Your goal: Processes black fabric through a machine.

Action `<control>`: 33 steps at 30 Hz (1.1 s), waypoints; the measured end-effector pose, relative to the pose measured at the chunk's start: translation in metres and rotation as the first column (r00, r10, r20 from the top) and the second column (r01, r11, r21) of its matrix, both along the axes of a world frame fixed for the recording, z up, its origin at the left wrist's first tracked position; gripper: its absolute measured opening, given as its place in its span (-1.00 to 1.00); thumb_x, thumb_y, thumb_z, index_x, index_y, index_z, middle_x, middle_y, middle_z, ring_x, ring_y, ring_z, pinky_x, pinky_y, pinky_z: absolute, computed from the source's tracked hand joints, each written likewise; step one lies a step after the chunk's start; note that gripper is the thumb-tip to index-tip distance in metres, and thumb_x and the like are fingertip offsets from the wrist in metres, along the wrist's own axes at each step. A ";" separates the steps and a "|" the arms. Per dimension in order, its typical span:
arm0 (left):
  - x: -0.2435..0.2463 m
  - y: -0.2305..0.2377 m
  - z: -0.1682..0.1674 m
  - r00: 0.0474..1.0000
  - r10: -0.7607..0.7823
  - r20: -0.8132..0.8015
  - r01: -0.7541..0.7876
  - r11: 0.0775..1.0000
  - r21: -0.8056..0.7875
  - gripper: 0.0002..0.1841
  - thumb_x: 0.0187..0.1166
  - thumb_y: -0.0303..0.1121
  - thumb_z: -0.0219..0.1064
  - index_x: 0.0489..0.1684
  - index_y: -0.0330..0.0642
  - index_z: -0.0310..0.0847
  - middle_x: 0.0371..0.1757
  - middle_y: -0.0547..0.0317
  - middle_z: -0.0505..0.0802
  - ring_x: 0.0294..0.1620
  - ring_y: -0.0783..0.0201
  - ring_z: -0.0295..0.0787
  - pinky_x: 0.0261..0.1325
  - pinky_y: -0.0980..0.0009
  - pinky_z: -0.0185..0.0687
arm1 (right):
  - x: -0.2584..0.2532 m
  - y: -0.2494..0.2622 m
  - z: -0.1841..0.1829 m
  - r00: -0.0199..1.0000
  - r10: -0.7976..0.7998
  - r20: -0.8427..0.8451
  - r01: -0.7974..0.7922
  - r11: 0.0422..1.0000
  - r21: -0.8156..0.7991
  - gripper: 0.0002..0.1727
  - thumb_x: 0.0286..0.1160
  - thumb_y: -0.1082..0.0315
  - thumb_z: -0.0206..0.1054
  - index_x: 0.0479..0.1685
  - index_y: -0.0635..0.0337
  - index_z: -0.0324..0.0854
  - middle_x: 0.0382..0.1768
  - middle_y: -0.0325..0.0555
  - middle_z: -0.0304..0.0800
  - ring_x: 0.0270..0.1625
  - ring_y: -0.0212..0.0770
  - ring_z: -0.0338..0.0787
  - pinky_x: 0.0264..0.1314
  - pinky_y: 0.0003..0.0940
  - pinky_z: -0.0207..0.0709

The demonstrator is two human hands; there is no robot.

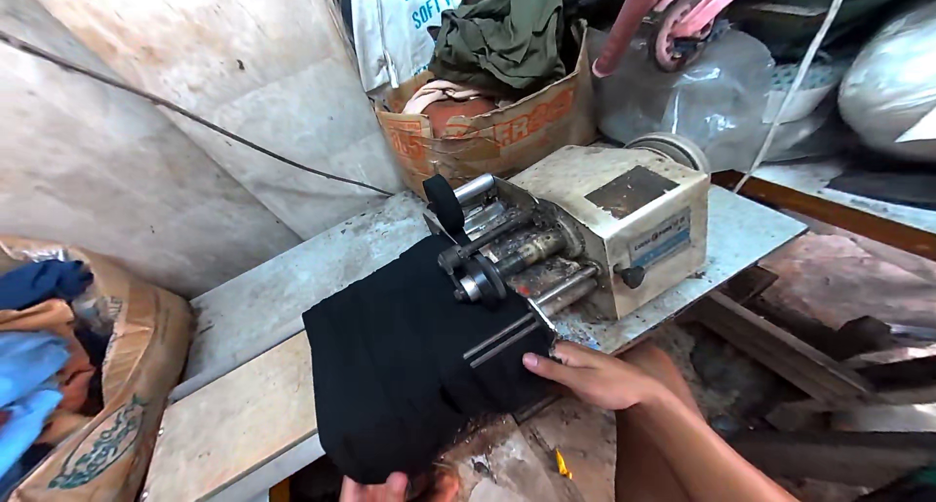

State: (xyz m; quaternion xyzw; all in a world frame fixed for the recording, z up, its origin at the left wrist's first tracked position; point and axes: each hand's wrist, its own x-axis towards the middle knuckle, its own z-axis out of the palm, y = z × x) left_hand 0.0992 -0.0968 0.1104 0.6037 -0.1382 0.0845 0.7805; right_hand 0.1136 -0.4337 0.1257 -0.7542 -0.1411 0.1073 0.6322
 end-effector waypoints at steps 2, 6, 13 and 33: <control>0.005 0.006 -0.002 0.999 -0.015 0.042 0.019 0.995 -0.095 -0.58 0.57 -0.25 0.46 0.40 0.15 0.57 0.18 0.39 0.88 0.23 0.44 0.80 0.38 0.33 0.70 | 0.000 0.000 -0.001 1.000 0.000 -0.002 0.000 1.000 -0.001 -0.46 0.84 -0.09 -0.04 -0.05 0.12 0.74 -0.15 -0.33 0.84 0.03 -0.57 0.77 0.19 -0.42 0.64; 0.000 -0.008 0.002 0.992 0.122 -0.022 -0.118 0.982 0.146 -0.57 0.47 -0.52 0.47 0.28 -0.09 0.48 0.06 0.46 0.89 0.14 0.51 0.82 0.30 0.43 0.75 | 0.000 0.000 0.000 1.000 0.003 -0.023 -0.003 1.000 -0.012 -0.45 0.84 -0.09 -0.05 -0.06 0.14 0.73 -0.16 -0.30 0.83 0.02 -0.54 0.76 0.18 -0.39 0.62; 0.000 -0.003 0.001 0.996 0.089 -0.026 -0.086 0.992 0.088 -0.59 0.53 -0.40 0.48 0.32 0.03 0.53 0.11 0.49 0.89 0.17 0.51 0.81 0.33 0.42 0.73 | 0.000 0.001 -0.001 1.000 0.008 -0.016 -0.008 1.000 -0.005 -0.45 0.83 -0.10 -0.05 -0.05 0.13 0.73 -0.16 -0.30 0.83 0.02 -0.55 0.76 0.18 -0.41 0.62; 0.002 0.000 -0.002 0.998 -0.050 -0.045 0.049 0.998 -0.033 -0.48 0.46 -0.45 0.52 0.39 -0.33 0.45 0.16 0.17 0.86 0.19 0.38 0.81 0.35 0.29 0.73 | -0.003 0.008 -0.003 0.993 -0.114 -0.010 0.114 0.979 0.172 -0.82 0.81 0.18 0.08 0.13 -0.20 0.58 0.00 -0.89 0.80 0.15 -0.84 0.70 0.39 -0.64 0.57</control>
